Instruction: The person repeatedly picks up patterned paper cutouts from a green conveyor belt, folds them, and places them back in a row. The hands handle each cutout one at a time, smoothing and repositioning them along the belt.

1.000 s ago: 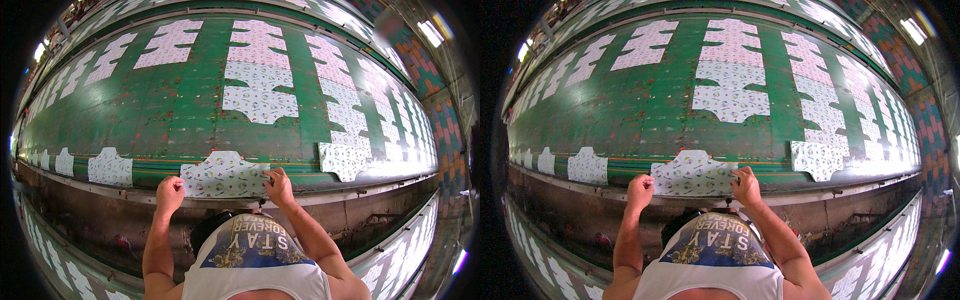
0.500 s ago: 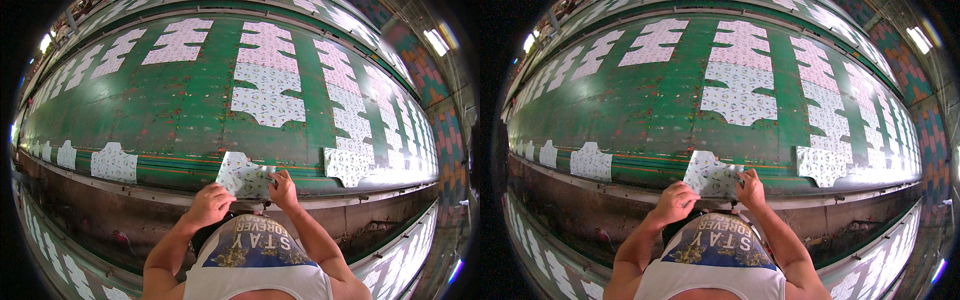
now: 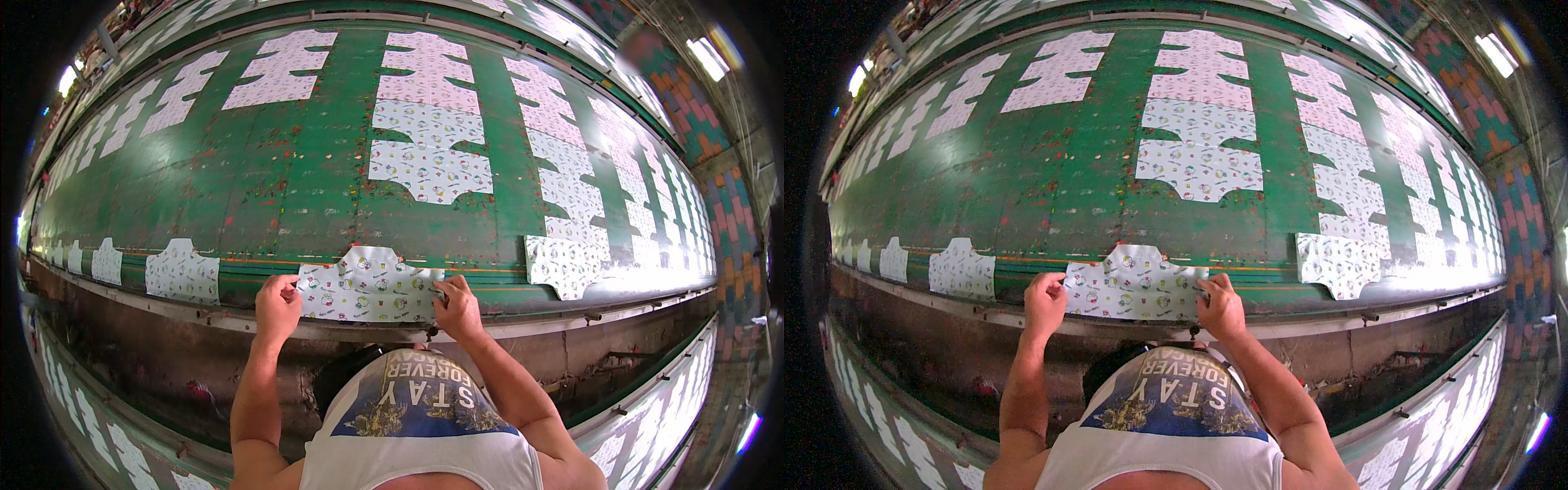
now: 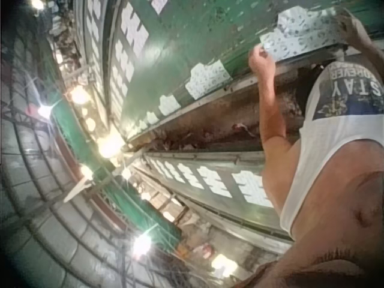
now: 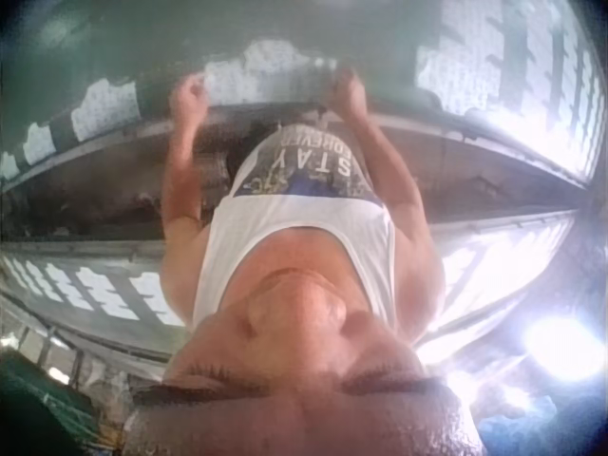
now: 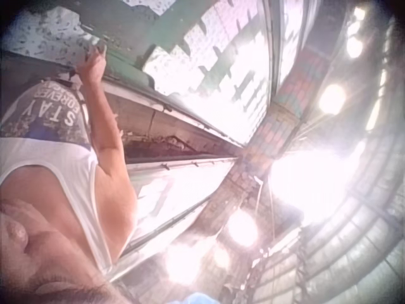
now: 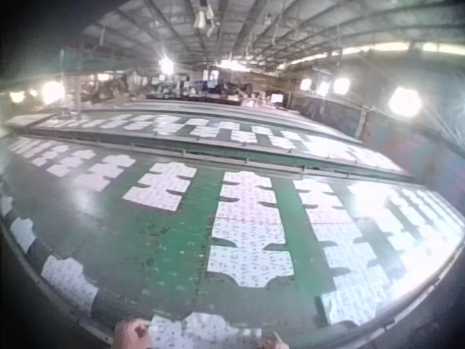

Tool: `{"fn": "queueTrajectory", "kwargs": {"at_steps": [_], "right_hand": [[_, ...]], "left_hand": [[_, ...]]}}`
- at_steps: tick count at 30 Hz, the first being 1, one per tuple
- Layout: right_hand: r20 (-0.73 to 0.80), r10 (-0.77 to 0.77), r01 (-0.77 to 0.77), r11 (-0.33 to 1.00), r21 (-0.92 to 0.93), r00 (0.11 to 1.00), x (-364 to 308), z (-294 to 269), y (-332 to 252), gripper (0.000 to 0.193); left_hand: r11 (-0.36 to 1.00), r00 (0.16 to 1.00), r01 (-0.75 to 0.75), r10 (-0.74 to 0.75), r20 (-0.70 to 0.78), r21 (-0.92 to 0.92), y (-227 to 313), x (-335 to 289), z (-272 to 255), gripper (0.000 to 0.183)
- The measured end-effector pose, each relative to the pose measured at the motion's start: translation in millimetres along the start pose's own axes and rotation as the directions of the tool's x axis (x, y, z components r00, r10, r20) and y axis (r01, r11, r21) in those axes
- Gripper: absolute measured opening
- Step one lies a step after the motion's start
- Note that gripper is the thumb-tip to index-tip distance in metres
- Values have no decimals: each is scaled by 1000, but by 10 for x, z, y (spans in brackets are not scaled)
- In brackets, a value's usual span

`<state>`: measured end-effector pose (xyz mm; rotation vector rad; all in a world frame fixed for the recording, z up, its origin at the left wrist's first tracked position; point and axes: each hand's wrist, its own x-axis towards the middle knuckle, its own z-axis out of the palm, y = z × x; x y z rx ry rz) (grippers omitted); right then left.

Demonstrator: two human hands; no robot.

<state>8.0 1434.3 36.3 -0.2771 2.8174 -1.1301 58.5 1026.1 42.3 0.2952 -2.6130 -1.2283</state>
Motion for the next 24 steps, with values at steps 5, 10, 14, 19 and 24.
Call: {"fn": "queueTrajectory", "kwargs": {"at_steps": [5, 10, 14, 19, 24], "right_hand": [[1, -45, 45, 998, -33, 999, 19, -5, 15, 38], [-12, -77, 77, 996, -34, 997, 22, 0, 52, 37], [-30, -76, 74, 996, -47, 997, 10, 18, 60, 37], [-20, -37, 37, 999, -37, 999, 11, 24, 60, 35], [-50, -53, 50, 998, -47, 997, 8, 44, 87, 37]], "left_hand": [[997, 999, -2, -1, 38, 83, -188, -73, 93, 28], [974, 1000, 21, -25, 17, 225, -70, -118, 119, 32], [906, 982, -141, 179, -58, 400, 186, -173, 148, 48], [876, 822, -483, 455, 342, -4, 530, -208, 503, 58], [751, 656, -644, 444, 611, 146, 653, -93, 802, 77]]}}
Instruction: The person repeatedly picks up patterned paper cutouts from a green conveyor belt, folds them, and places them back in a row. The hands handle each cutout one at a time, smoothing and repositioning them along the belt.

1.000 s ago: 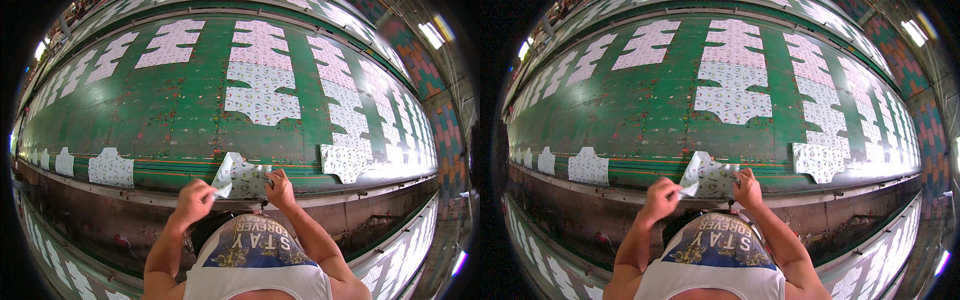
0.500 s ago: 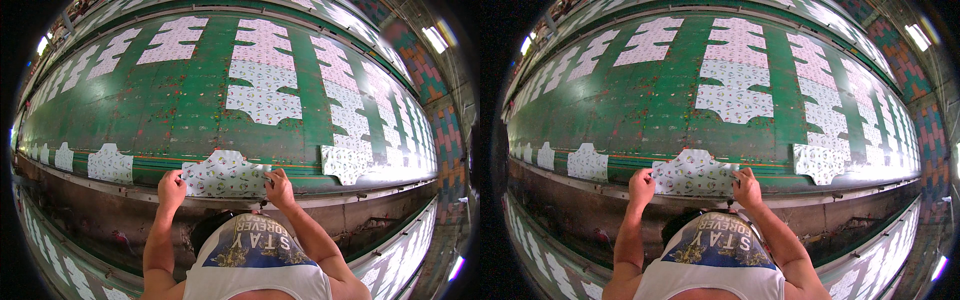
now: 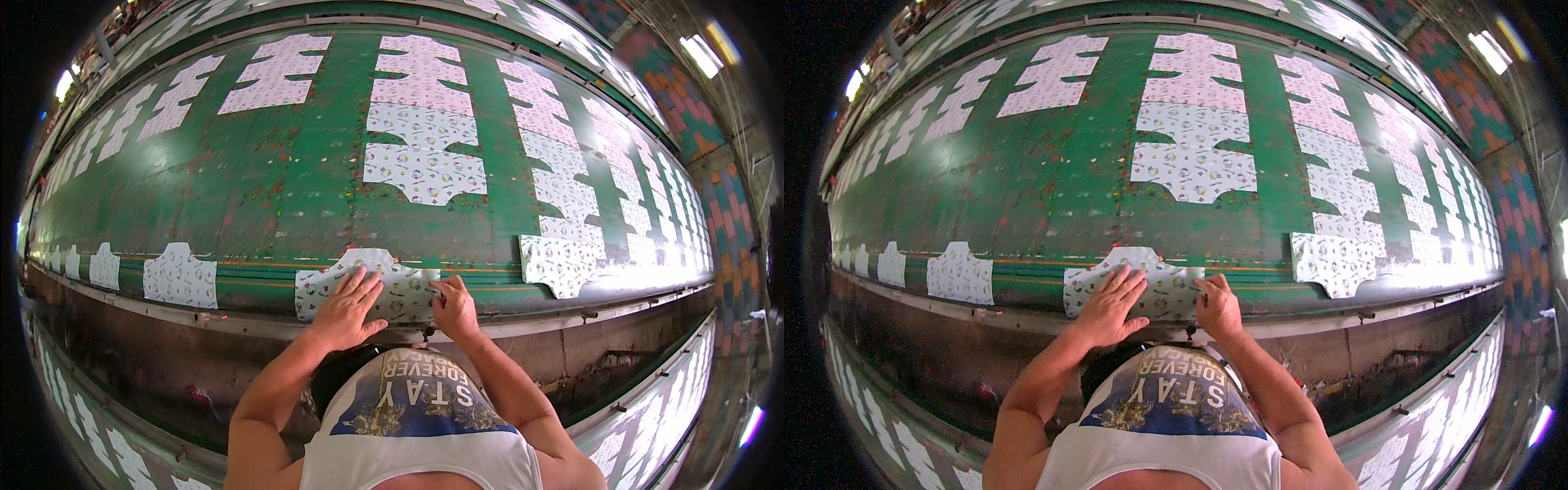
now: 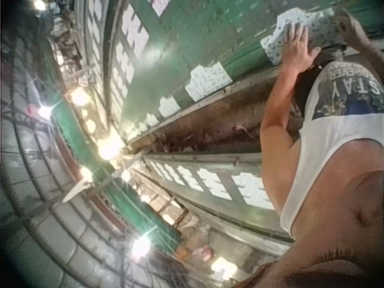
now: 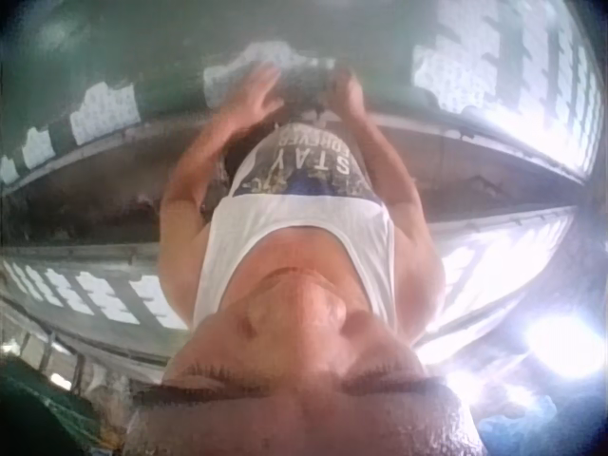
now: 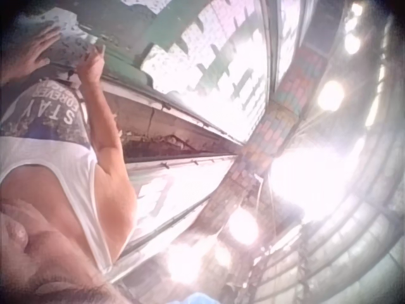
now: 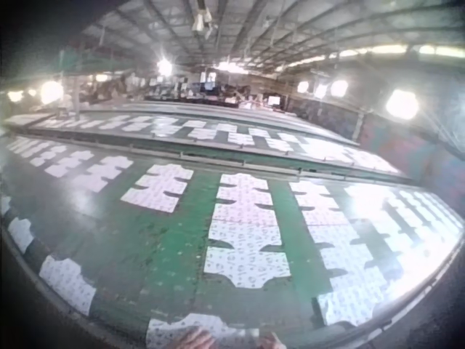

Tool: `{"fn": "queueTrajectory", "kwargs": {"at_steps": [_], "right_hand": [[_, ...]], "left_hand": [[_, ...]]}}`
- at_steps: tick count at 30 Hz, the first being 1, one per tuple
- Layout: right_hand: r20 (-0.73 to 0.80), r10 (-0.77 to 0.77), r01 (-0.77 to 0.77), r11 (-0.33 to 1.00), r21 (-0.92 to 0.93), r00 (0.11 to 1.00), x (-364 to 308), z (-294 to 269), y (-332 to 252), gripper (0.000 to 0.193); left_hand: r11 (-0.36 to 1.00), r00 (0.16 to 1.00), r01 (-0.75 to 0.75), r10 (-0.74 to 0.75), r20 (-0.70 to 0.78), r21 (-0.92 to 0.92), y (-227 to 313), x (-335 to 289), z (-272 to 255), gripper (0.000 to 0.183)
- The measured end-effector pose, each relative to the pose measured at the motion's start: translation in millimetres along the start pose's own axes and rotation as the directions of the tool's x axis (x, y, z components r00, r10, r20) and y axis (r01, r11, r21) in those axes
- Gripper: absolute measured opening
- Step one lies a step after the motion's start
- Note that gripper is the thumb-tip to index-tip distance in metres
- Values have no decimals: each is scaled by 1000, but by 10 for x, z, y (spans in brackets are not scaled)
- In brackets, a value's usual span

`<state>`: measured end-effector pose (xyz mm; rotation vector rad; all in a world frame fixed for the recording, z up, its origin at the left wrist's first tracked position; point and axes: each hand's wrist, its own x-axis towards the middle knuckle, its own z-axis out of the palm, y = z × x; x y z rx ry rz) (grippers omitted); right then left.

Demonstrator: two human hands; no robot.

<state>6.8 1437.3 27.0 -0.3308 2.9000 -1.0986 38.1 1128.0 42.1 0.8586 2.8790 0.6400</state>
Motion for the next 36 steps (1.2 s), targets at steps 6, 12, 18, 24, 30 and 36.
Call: {"fn": "queueTrajectory", "kwargs": {"at_steps": [6, 12, 18, 24, 30, 36], "right_hand": [[-97, -120, 119, 993, -18, 988, -34, 29, 49, 40], [-119, -81, 78, 996, -36, 990, -55, 49, 0, 37], [-98, -24, 22, 1000, -18, 995, -55, 35, -60, 32], [-149, -31, 31, 1000, -2, 988, -55, 40, -81, 27], [-120, 21, -23, 1000, -11, 993, -27, 36, -101, 20], [-178, 99, -94, 995, 31, 979, -13, 53, -94, 19]], "left_hand": [[991, 998, 63, -66, 16, 121, -143, 149, 35, 86], [987, 997, 66, -69, 16, 150, -134, 195, 16, 85], [987, 994, 93, -99, 42, 131, -84, 226, 6, 84], [987, 994, 82, -92, 65, 135, -72, 244, 6, 83], [983, 996, 39, -53, 71, 181, -122, 351, 56, 91], [981, 990, -104, 86, 113, 165, -160, 454, 158, 95]]}}
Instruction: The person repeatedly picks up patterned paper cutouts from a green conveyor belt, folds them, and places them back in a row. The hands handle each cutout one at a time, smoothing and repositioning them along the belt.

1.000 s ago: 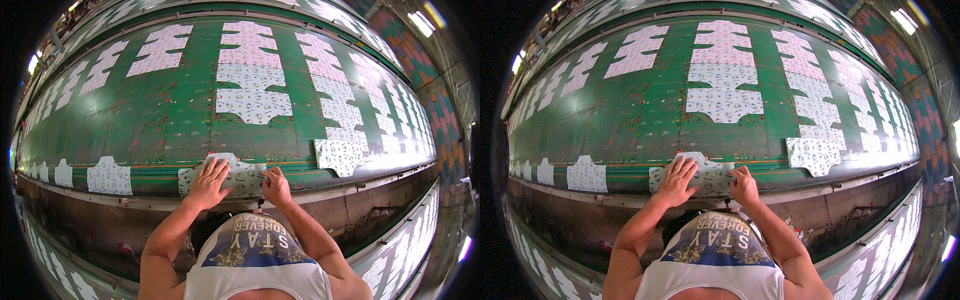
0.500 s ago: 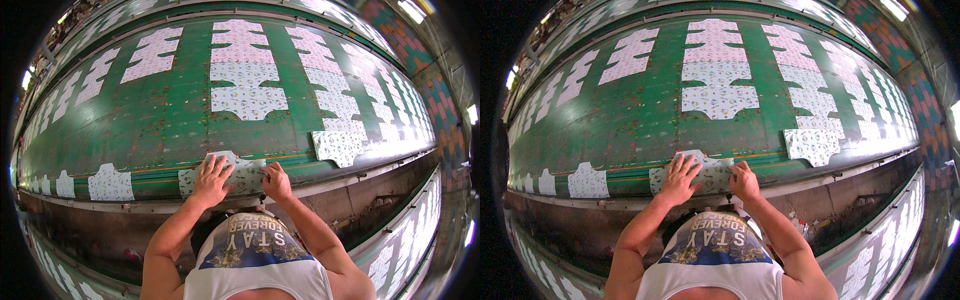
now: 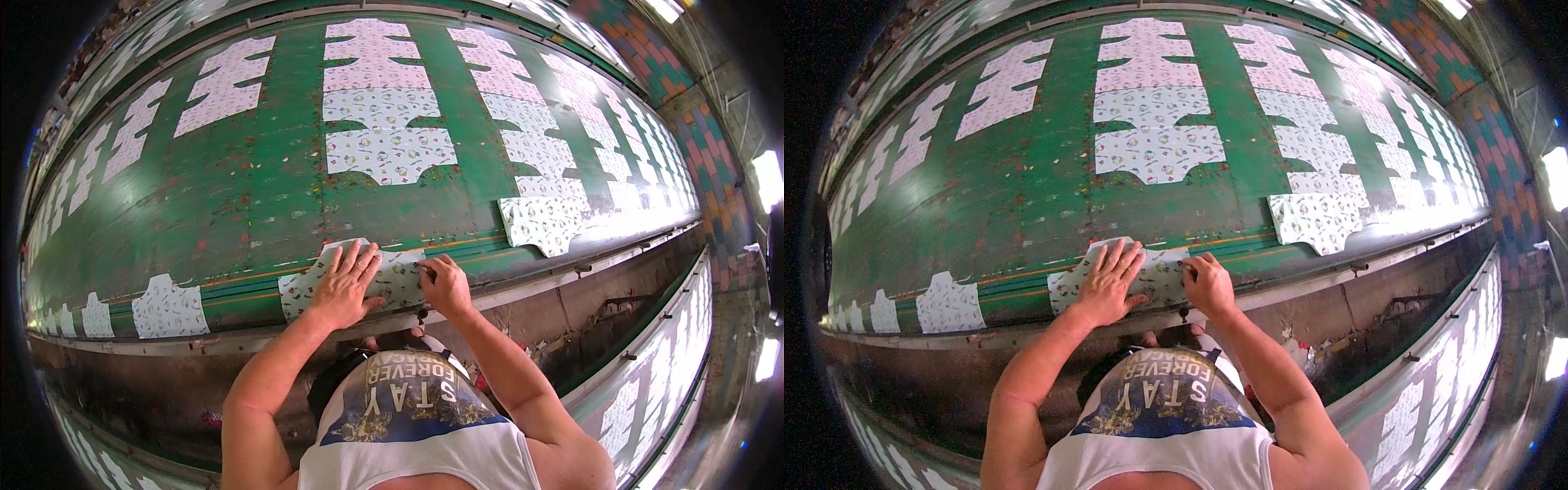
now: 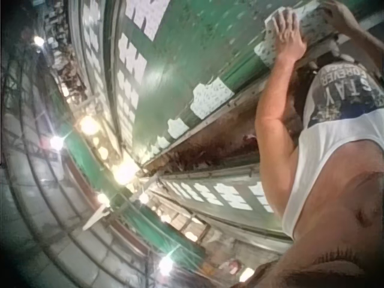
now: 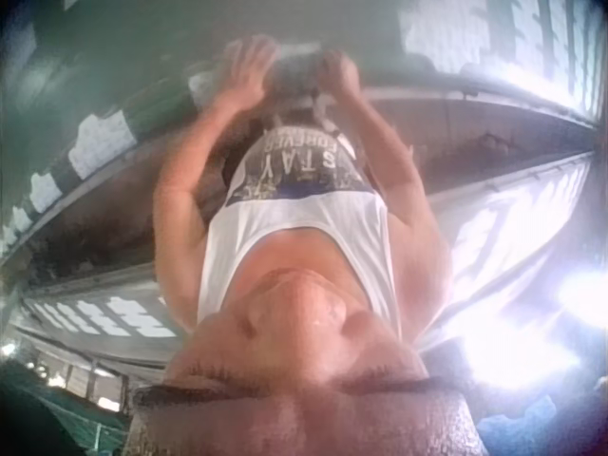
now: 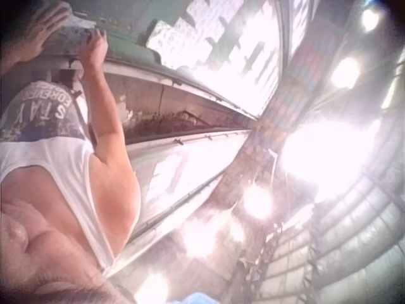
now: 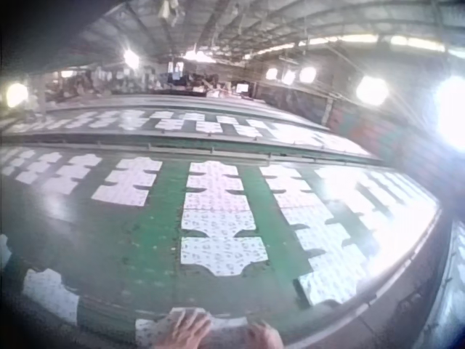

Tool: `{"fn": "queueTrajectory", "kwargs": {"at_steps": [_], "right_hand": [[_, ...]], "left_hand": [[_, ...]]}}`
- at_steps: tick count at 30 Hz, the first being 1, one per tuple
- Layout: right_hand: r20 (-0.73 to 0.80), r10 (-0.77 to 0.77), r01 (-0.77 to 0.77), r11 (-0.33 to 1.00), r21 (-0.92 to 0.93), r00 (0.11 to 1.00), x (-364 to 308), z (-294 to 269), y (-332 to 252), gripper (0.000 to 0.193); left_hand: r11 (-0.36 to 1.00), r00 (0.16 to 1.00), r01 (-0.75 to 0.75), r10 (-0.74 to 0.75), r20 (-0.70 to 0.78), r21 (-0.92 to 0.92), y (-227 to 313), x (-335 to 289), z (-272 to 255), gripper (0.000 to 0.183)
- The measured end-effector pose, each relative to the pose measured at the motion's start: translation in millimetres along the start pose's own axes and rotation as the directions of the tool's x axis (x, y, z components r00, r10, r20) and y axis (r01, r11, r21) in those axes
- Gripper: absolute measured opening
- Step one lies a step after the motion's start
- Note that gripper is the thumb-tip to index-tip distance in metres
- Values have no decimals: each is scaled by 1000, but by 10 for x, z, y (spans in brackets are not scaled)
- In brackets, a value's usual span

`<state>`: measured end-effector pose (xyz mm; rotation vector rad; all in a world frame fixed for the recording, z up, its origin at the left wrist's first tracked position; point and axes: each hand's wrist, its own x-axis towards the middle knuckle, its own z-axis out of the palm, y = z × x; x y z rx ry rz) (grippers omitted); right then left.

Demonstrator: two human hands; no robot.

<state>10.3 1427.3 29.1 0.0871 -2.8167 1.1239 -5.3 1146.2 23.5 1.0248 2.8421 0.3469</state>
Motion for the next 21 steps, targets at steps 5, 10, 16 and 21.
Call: {"fn": "queueTrajectory", "kwargs": {"at_steps": [5, 10, 16, 21], "right_hand": [[-78, 111, -103, 990, 92, 991, 47, -62, 130, 28], [72, 298, -304, 889, 343, 952, 137, -142, 352, 30], [58, 58, -73, 953, 295, 997, 647, -676, 600, 20], [113, -62, 39, 980, 195, 992, 1504, -1291, 963, 17]], "left_hand": [[988, 993, -114, 109, 52, 101, 84, 199, -5, 97], [992, 994, -101, 97, 50, 70, 145, 421, -34, 98], [968, 944, 249, -244, -221, -6, -179, 1013, -64, 91], [811, 793, 585, -569, -217, 10, -358, 1327, -58, 84]]}}
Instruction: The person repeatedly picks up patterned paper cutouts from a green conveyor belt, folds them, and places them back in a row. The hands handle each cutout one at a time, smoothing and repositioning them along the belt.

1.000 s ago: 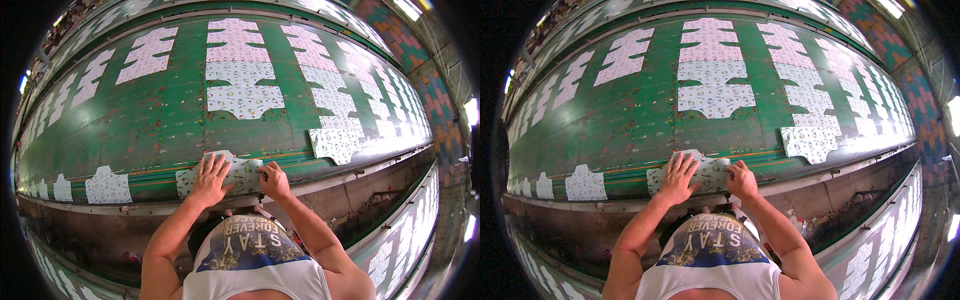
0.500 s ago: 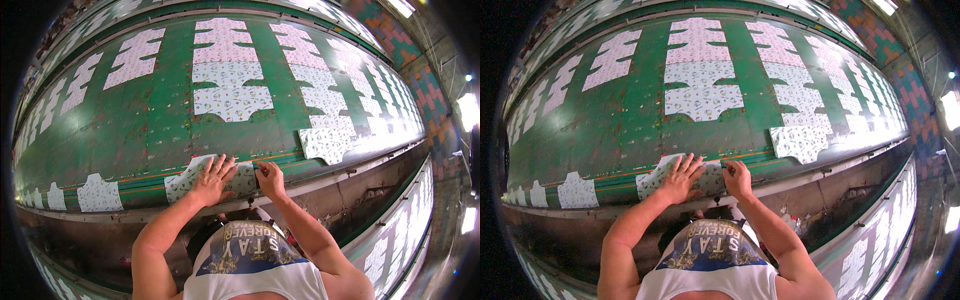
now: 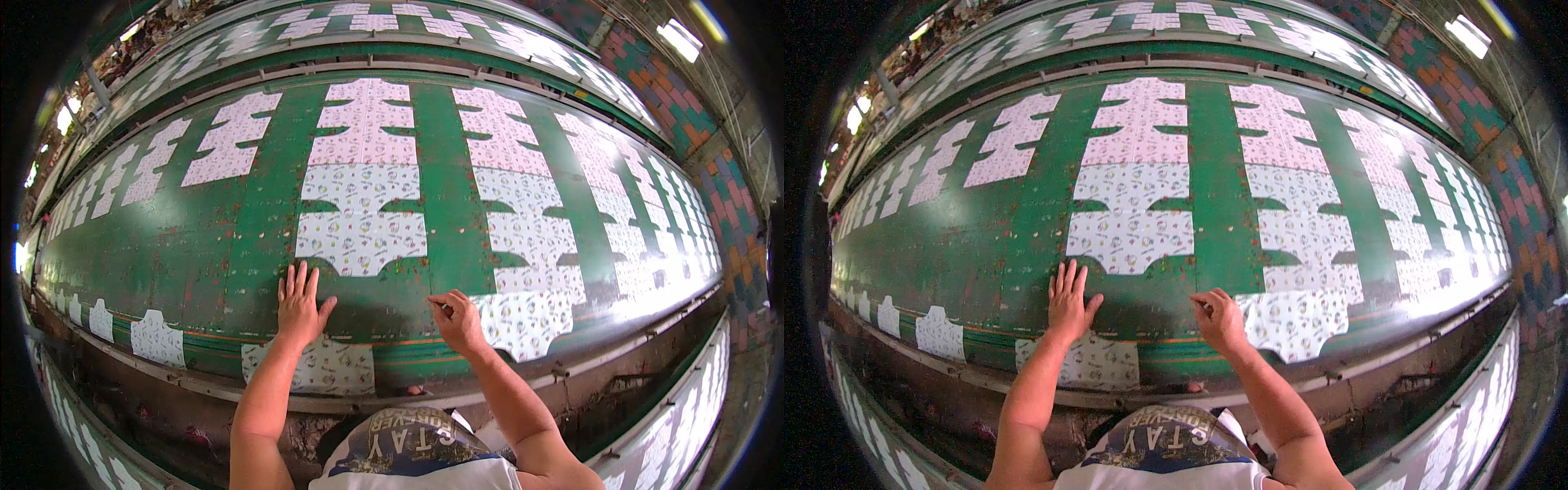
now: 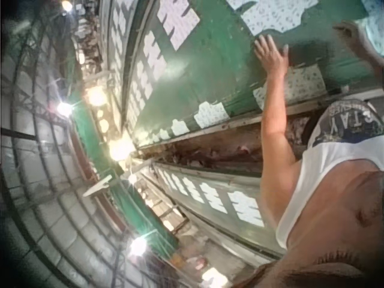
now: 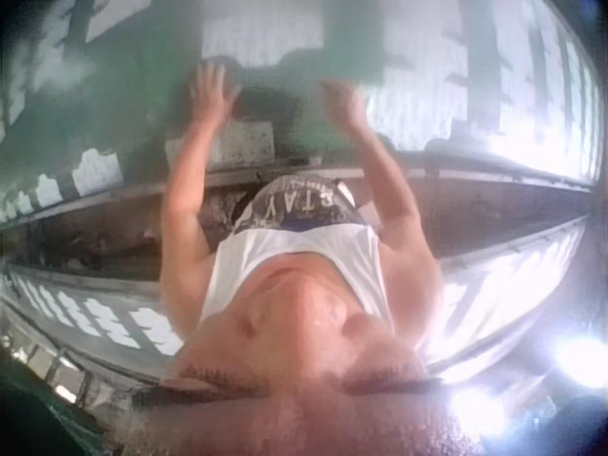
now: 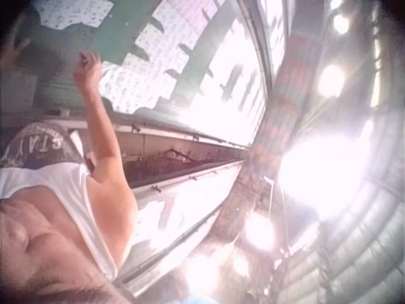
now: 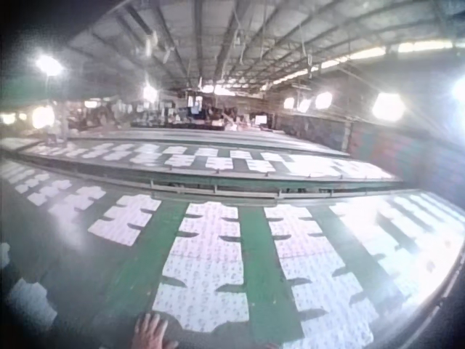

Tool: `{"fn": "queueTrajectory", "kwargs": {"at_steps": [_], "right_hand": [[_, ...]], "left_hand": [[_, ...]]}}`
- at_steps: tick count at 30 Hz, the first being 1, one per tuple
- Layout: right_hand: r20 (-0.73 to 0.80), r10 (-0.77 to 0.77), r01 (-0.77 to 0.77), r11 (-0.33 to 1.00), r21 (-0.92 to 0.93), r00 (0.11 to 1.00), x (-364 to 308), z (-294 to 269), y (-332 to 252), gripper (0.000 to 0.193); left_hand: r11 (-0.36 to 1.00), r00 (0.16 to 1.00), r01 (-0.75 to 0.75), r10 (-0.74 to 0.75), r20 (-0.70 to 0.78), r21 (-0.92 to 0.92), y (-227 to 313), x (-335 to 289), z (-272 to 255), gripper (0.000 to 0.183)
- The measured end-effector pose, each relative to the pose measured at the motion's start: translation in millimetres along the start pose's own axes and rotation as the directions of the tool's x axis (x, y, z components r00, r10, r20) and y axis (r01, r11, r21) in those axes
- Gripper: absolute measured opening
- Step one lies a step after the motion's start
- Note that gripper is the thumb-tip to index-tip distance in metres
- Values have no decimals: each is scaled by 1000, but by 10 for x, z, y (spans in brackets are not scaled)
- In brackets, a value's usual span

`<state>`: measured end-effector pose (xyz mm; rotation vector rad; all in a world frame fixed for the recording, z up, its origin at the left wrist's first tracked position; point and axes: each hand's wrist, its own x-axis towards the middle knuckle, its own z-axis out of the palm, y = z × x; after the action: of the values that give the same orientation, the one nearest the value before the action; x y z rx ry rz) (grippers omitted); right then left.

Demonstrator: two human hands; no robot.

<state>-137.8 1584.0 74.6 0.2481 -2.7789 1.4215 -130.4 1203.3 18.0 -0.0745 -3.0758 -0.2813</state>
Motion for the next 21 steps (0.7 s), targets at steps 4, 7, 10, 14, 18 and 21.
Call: {"fn": "queueTrajectory", "kwargs": {"at_steps": [4, 7, 10, 14, 18, 21], "right_hand": [[34, -141, 145, 968, -205, 989, 794, -310, 377, 13], [56, -217, 223, 912, -345, 975, 1536, -306, 539, 16], [53, -246, 241, 848, -472, 968, 2342, -174, 594, 20], [68, -182, 184, 751, -634, 981, 3355, 62, 620, 27], [25, -30, 39, 766, -641, 999, 3990, 244, 603, 27], [100, 147, -55, 788, -613, 984, 4208, 334, 517, 24]], "left_hand": [[1000, 998, -8, 6, -62, -19, 73, -1, -6, 80], [1000, 999, 1, -1, -42, -5, 98, 18, -57, 79], [999, 997, 18, -20, -68, -36, 121, 50, -94, 76], [997, 997, 35, -40, -68, -65, 118, 89, -121, 74], [996, 996, 35, -41, -79, -82, 91, 115, -119, 72], [996, 996, 32, -39, -81, -84, 71, 116, -107, 71]]}}
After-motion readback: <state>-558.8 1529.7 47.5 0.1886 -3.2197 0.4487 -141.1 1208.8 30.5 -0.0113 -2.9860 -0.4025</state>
